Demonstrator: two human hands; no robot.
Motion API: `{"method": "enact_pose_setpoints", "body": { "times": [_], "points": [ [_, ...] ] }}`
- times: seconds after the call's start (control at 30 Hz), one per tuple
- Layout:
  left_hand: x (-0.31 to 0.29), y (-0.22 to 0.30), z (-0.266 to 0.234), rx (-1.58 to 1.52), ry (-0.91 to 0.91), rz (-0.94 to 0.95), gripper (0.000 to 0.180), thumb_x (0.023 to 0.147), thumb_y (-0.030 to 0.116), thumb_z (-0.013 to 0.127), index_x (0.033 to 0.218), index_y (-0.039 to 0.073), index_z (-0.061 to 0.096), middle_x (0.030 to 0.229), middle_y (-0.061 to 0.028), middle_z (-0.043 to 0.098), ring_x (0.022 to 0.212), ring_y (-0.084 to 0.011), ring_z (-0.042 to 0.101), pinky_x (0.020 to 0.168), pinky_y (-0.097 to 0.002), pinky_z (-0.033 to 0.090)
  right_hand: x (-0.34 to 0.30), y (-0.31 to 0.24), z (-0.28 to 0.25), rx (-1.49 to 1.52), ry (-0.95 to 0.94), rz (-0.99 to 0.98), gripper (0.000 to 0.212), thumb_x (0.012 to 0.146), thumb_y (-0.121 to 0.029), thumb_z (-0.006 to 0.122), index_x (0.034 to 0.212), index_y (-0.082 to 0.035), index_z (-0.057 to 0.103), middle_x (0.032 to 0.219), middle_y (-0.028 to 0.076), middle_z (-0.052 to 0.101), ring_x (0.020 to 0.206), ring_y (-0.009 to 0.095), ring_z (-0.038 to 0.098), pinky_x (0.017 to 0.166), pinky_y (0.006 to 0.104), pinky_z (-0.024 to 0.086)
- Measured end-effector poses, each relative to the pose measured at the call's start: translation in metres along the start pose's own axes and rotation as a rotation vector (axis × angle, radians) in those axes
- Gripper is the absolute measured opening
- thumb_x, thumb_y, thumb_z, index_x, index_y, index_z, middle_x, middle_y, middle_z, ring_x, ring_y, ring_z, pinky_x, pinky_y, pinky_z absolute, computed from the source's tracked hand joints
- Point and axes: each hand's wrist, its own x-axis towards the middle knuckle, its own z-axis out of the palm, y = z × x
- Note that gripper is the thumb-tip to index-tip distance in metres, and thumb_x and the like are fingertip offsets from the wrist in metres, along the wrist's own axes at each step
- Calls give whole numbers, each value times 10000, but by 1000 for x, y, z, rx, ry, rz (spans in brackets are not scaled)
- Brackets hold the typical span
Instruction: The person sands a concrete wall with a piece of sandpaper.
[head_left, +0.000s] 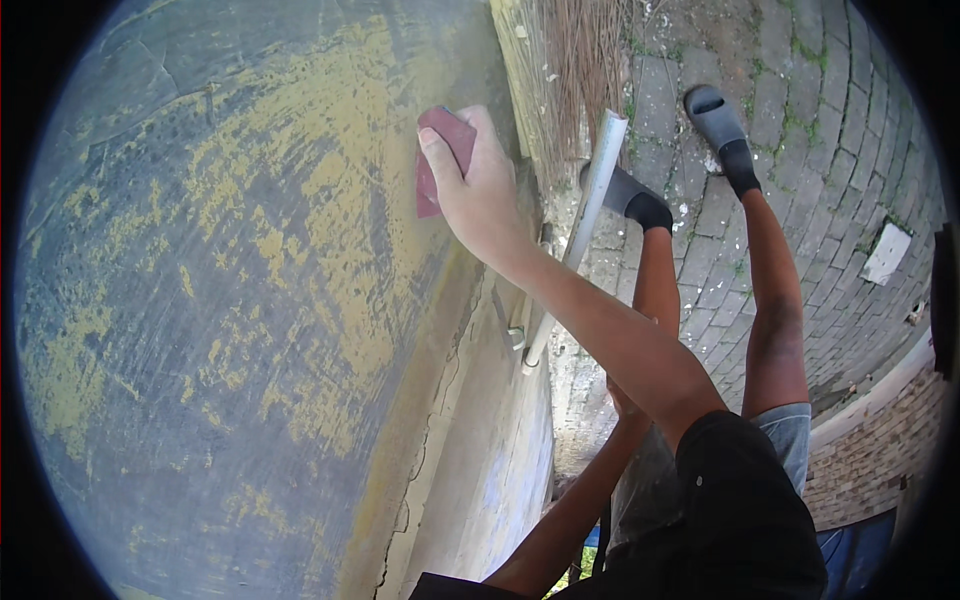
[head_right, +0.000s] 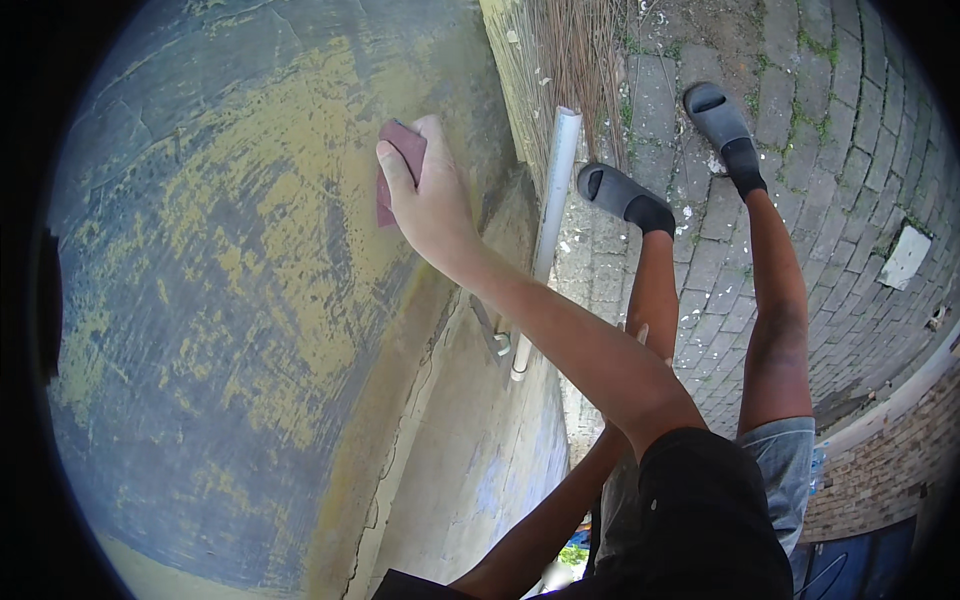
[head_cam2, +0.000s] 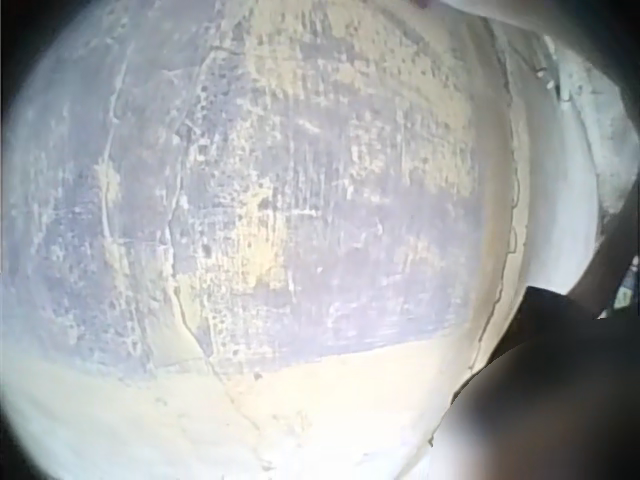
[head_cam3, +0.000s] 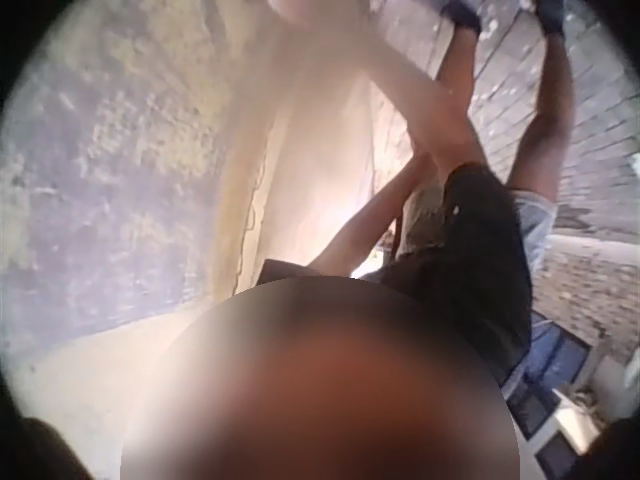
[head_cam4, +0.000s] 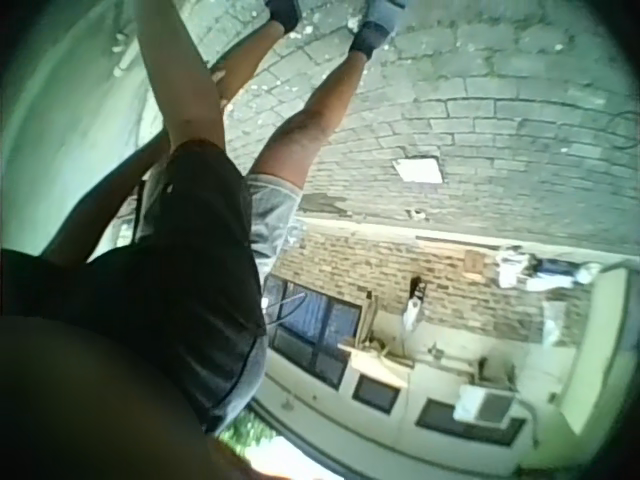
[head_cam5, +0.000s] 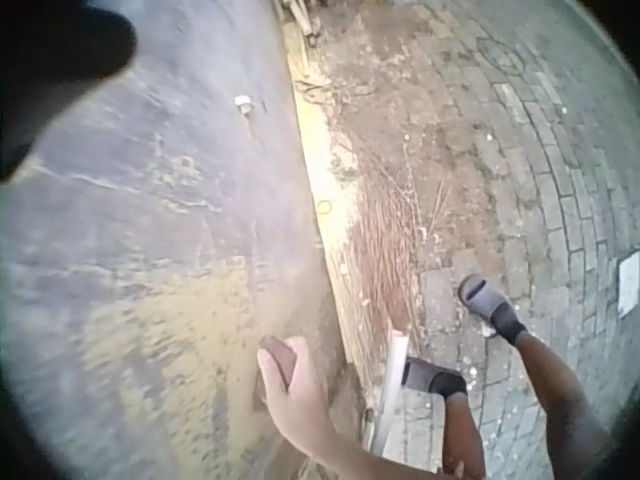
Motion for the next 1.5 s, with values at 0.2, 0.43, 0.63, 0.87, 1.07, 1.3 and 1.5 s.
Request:
{"method": "enact_pose_setpoints", "body": {
  "times": [0.2,0.43,0.63,0.87,1.07,1.3,1.5],
  "points": [
    [12,45,-5,433,-140,-73,670,811,373,736,1428,288,490,1557,-110,341,1454,-371,266,1115,-529,350,-80,-25,-23,160,-185,165,305,989,-242,590,1179,-16,513,939,123,664,800,200,660,707,339,513],
    [7,26,2,398,-127,-106,629,813,408,705,1403,303,515,1575,-56,327,1438,-396,295,1027,-616,406,-162,-55,2,415,-134,160,195,980,-105,598,1151,-24,549,798,64,663,684,93,637,593,269,493],
    [10,25,8,381,-47,-37,638,800,386,725,1398,310,519,1562,-58,347,1428,-400,313,1010,-591,434,-9,-59,33,244,-20,46,96,998,-127,552,955,-43,571,586,27,584,483,142,586,448,297,416],
    [21,23,-1,363,-7,-16,697,745,307,781,1395,315,530,1560,-82,345,1395,-429,359,1007,-543,457,-147,-35,28,159,43,-271,32,947,-25,605,957,3,593,614,60,581,482,119,567,451,275,432],
    [12,33,-7,361,2,7,686,757,295,786,1395,282,533,1505,-181,394,1356,-459,396,1030,-517,454,10,-51,26,-125,75,-231,97,894,-84,689,935,-59,605,644,41,629,552,152,628,470,275,464],
    [27,51,-9,353,-52,-126,681,794,343,762,1422,299,501,1501,-170,403,1418,-440,306,1105,-530,371,-94,-40,24,25,-44,-428,65,913,-2,643,966,9,606,615,51,565,496,106,551,447,283,429],
    [33,42,-9,347,-91,-100,683,797,367,760,1423,280,501,1512,-188,373,1420,-444,295,1106,-541,366,-99,-53,33,111,26,-298,147,897,-84,677,1028,-33,633,610,19,591,487,128,555,441,271,413]
  ]
}}
